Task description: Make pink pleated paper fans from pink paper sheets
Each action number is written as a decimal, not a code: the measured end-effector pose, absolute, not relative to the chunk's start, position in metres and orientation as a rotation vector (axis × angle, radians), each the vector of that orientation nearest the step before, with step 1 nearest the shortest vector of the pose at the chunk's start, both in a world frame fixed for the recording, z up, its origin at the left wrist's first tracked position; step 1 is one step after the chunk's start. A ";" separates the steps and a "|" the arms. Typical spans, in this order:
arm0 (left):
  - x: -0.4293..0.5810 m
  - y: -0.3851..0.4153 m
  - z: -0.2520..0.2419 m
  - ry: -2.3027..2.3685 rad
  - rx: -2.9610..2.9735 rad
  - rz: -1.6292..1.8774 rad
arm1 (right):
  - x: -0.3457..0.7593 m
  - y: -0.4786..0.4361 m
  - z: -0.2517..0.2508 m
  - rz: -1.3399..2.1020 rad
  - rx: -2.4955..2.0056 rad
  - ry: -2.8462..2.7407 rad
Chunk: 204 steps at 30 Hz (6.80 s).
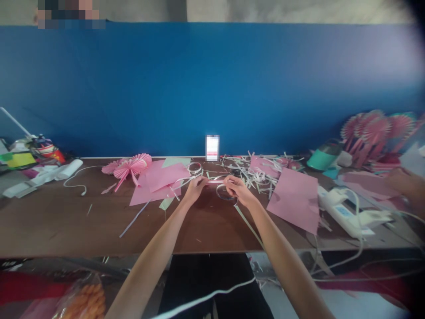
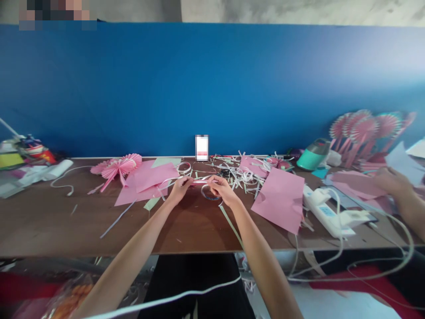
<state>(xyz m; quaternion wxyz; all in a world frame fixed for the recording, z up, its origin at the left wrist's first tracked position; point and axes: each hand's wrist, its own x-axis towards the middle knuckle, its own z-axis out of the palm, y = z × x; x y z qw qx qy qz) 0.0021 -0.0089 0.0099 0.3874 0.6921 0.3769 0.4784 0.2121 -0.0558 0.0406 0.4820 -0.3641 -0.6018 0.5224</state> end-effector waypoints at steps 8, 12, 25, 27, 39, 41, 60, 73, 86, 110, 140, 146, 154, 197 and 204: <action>0.000 -0.005 0.005 0.874 1.773 1.211 | 0.218 -0.051 0.037 1.235 -0.943 -1.416; 0.000 -0.005 0.005 0.890 1.829 1.205 | 0.219 -0.048 0.033 1.195 -1.098 -1.394; 0.000 0.000 -0.004 0.907 1.692 1.223 | 0.216 -0.054 0.039 1.395 -0.911 -1.351; -0.001 0.002 -0.005 0.915 1.616 1.257 | 0.216 -0.057 0.044 1.469 -0.820 -1.362; 0.000 0.005 -0.008 0.890 1.544 1.261 | 0.219 -0.052 0.039 1.446 -0.724 -1.230; 0.000 0.004 -0.007 0.862 1.601 1.235 | 0.219 -0.053 0.040 1.415 -0.752 -1.283; 0.002 0.000 -0.003 0.911 1.740 1.179 | 0.213 -0.049 0.036 1.266 -0.929 -1.347; 0.003 -0.006 0.005 0.887 1.821 1.222 | 0.207 -0.055 0.043 1.159 -0.964 -1.351; 0.013 -0.023 0.018 0.728 1.712 1.202 | 0.201 -0.055 0.051 0.913 -1.002 -1.585; 0.018 -0.032 0.026 0.820 1.769 1.220 | 0.204 -0.052 0.050 0.822 -1.086 -1.663; -0.009 0.005 0.000 0.991 1.731 1.229 | 0.237 -0.054 0.054 0.471 -1.497 -1.827; -0.010 0.004 0.004 0.985 1.748 1.244 | 0.238 -0.054 0.053 0.288 -1.605 -1.825; -0.009 0.001 0.010 0.991 1.759 1.287 | 0.238 -0.054 0.052 0.129 -1.755 -1.785; -0.015 -0.005 0.018 0.809 1.564 1.100 | 0.239 -0.049 0.047 0.220 -1.709 -1.776; -0.012 -0.014 0.025 0.916 1.990 0.786 | 0.234 -0.050 0.045 0.073 -1.740 -1.867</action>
